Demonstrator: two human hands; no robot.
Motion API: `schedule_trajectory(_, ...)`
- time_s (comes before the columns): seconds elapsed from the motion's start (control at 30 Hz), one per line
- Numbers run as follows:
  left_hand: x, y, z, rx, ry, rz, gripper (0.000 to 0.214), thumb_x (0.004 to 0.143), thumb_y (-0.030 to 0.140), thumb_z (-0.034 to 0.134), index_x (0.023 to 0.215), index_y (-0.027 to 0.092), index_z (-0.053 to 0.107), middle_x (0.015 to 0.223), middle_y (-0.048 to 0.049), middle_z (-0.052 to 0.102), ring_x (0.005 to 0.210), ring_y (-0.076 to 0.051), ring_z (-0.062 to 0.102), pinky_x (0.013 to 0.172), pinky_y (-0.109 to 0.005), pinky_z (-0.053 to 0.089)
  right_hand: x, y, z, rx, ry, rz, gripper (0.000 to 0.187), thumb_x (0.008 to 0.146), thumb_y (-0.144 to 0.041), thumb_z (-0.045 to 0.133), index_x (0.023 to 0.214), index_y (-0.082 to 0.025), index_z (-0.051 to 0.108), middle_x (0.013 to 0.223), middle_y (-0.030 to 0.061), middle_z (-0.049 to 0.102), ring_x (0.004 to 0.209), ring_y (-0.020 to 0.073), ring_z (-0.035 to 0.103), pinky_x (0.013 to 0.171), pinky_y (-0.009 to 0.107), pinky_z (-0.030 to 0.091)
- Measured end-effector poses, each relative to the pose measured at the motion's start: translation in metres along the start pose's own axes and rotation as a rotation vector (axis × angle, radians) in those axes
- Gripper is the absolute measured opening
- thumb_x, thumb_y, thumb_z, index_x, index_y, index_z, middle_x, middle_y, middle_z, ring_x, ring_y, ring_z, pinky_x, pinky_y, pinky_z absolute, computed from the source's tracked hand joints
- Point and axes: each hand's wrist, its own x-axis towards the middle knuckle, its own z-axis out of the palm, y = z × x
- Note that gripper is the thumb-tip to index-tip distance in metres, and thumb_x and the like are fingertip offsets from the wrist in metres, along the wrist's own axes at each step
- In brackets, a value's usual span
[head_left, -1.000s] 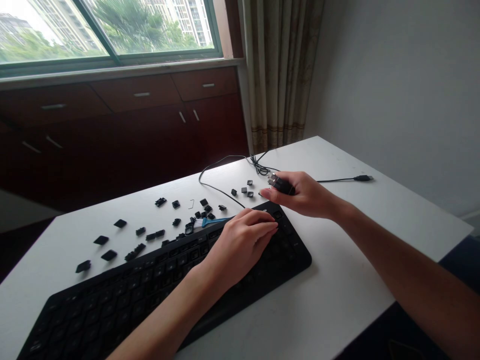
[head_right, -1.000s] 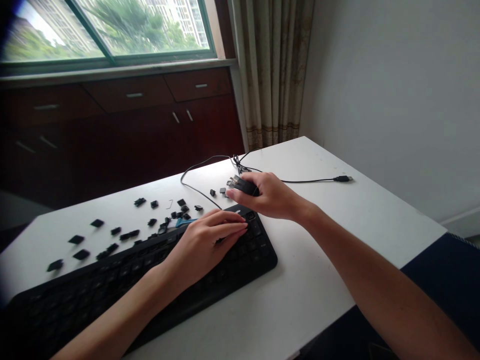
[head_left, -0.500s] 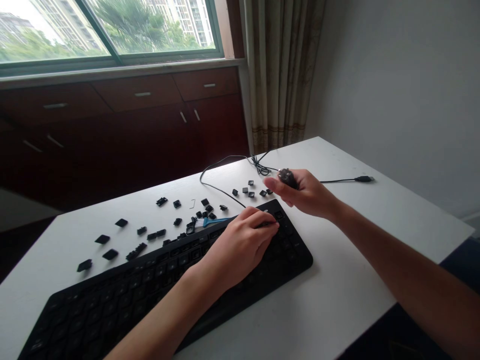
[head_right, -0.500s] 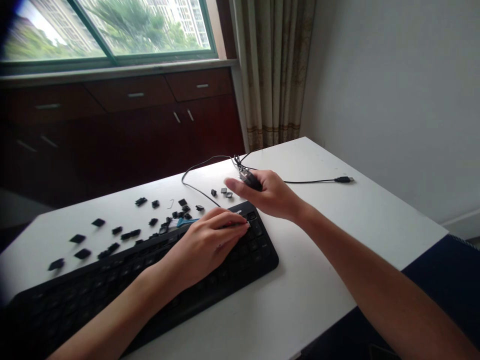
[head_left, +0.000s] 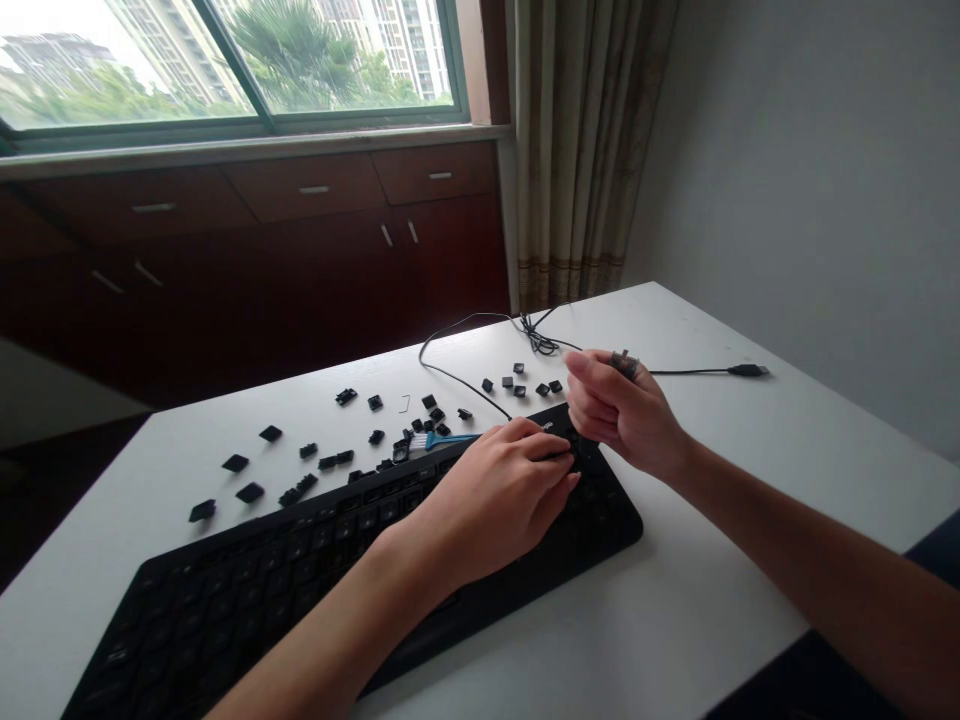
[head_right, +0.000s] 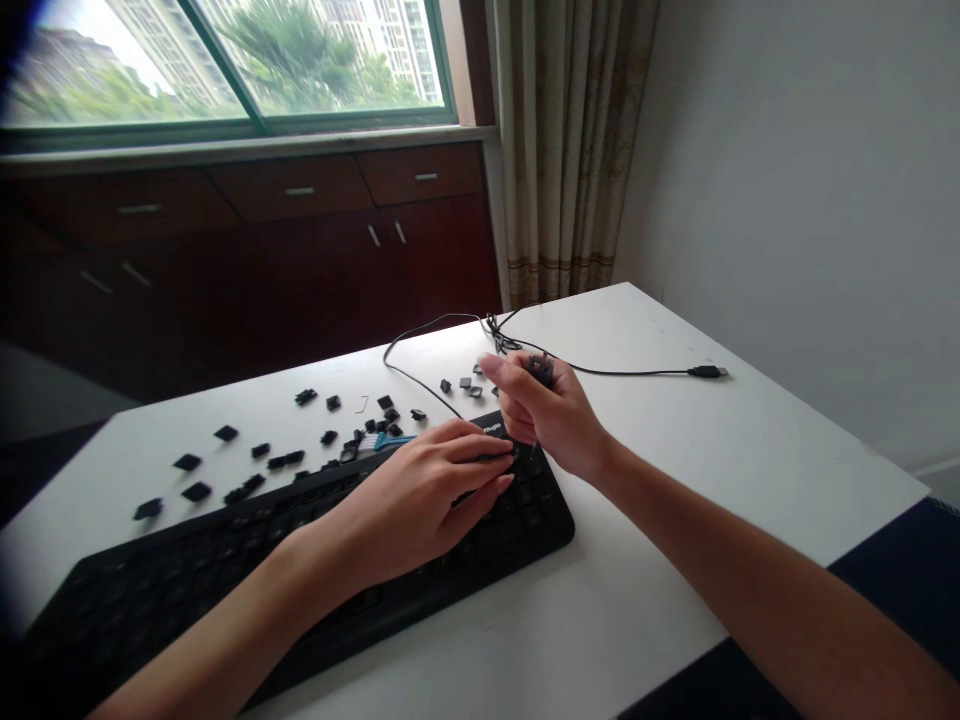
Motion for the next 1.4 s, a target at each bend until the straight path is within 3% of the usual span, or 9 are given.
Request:
schedule_trajectory(0.3, -0.012, -0.005, -0.053, 0.092, -0.088, -0.095, 0.028, 0.103, 0.032, 0.05, 0.1, 0.024, 0.077, 0.102, -0.0021, 0.074, 0.09, -0.019, 0.067, 0.085, -0.036, 0.051, -0.007, -0.004, 0.012, 0.018, -0.008, -0.05, 0.052, 0.093, -0.029, 0.063, 0.049, -0.021, 0.036, 0.042, -0.0079, 0.027, 0.036, 0.0068, 0.023, 0.036, 0.027, 0.016)
schedule_trajectory(0.43, -0.019, -0.009, -0.07, 0.148, -0.113, -0.135, 0.028, 0.103, 0.035, 0.05, 0.098, 0.025, 0.076, 0.097, -0.0002, 0.075, 0.086, -0.018, 0.069, 0.082, -0.035, 0.05, -0.013, -0.016, 0.019, -0.017, -0.049, -0.163, 0.054, 0.094, -0.028, 0.059, 0.047, -0.02, 0.034, 0.041, -0.0067, 0.029, 0.037, 0.0072, 0.024, 0.039, 0.028, 0.02)
schedule_trajectory(0.67, -0.023, -0.01, -0.081, 0.202, -0.113, -0.123, 0.025, 0.101, 0.03, 0.051, 0.093, 0.026, 0.075, 0.091, 0.0007, 0.074, 0.08, -0.017, 0.068, 0.075, -0.034, 0.049, -0.013, 0.016, 0.016, -0.407, -0.139, -0.059, 0.055, 0.098, -0.036, 0.058, 0.049, -0.019, 0.039, 0.045, -0.0054, 0.034, 0.042, 0.0072, 0.028, 0.043, 0.029, 0.02)
schedule_trajectory(0.8, -0.034, -0.011, -0.079, 0.217, -0.052, -0.074, 0.027, 0.101, 0.031, 0.051, 0.09, 0.025, 0.075, 0.089, -0.0007, 0.074, 0.077, -0.018, 0.068, 0.074, -0.035, 0.05, -0.007, 0.024, 0.016, -0.395, -0.075, -0.039, 0.056, 0.097, -0.037, 0.057, 0.047, -0.02, 0.038, 0.043, -0.0055, 0.034, 0.04, 0.0077, 0.029, 0.043, 0.029, 0.021)
schedule_trajectory(0.93, -0.07, -0.02, -0.077, 0.228, 0.034, -0.065, 0.024, 0.101, 0.032, 0.052, 0.093, 0.025, 0.074, 0.097, -0.002, 0.073, 0.084, -0.018, 0.067, 0.078, -0.035, 0.052, -0.006, 0.027, 0.015, -0.352, -0.043, -0.028, 0.056, 0.095, -0.036, 0.061, 0.046, -0.02, 0.039, 0.042, -0.0056, 0.034, 0.039, 0.0075, 0.029, 0.043, 0.028, 0.021)
schedule_trajectory(1.1, -0.14, -0.024, -0.085, 0.316, 0.178, -0.133, 0.011, 0.096, 0.023, 0.06, 0.099, 0.027, 0.07, 0.104, -0.0003, 0.072, 0.089, -0.019, 0.066, 0.079, -0.036, 0.051, -0.011, 0.035, 0.012, -0.354, -0.035, -0.011, 0.055, 0.093, -0.038, 0.063, 0.046, -0.02, 0.04, 0.043, -0.0051, 0.035, 0.04, 0.0078, 0.029, 0.043, 0.029, 0.021)
schedule_trajectory(1.2, -0.182, -0.027, -0.086, 0.364, 0.288, -0.177, 0.015, 0.091, 0.019, 0.066, 0.104, 0.027, 0.069, 0.105, -0.0008, 0.073, 0.092, -0.02, 0.066, 0.085, -0.038, 0.053, -0.01, 0.035, 0.013, -0.353, -0.033, -0.022, 0.054, 0.091, -0.04, 0.064, 0.047, -0.021, 0.039, 0.043, -0.0055, 0.033, 0.04, 0.0081, 0.029, 0.042, 0.028, 0.022)
schedule_trajectory(1.4, -0.25, -0.057, -0.077, 0.466, 0.491, -0.313, 0.023, 0.088, 0.023, 0.07, 0.109, 0.03, 0.071, 0.101, 0.0, 0.075, 0.089, -0.022, 0.069, 0.086, -0.039, 0.055, -0.016, 0.016, 0.014, -0.363, 0.147, -0.133, 0.053, 0.092, -0.042, 0.06, 0.053, -0.025, 0.029, 0.046, -0.0085, 0.023, 0.038, 0.0091, 0.023, 0.038, 0.028, 0.021)
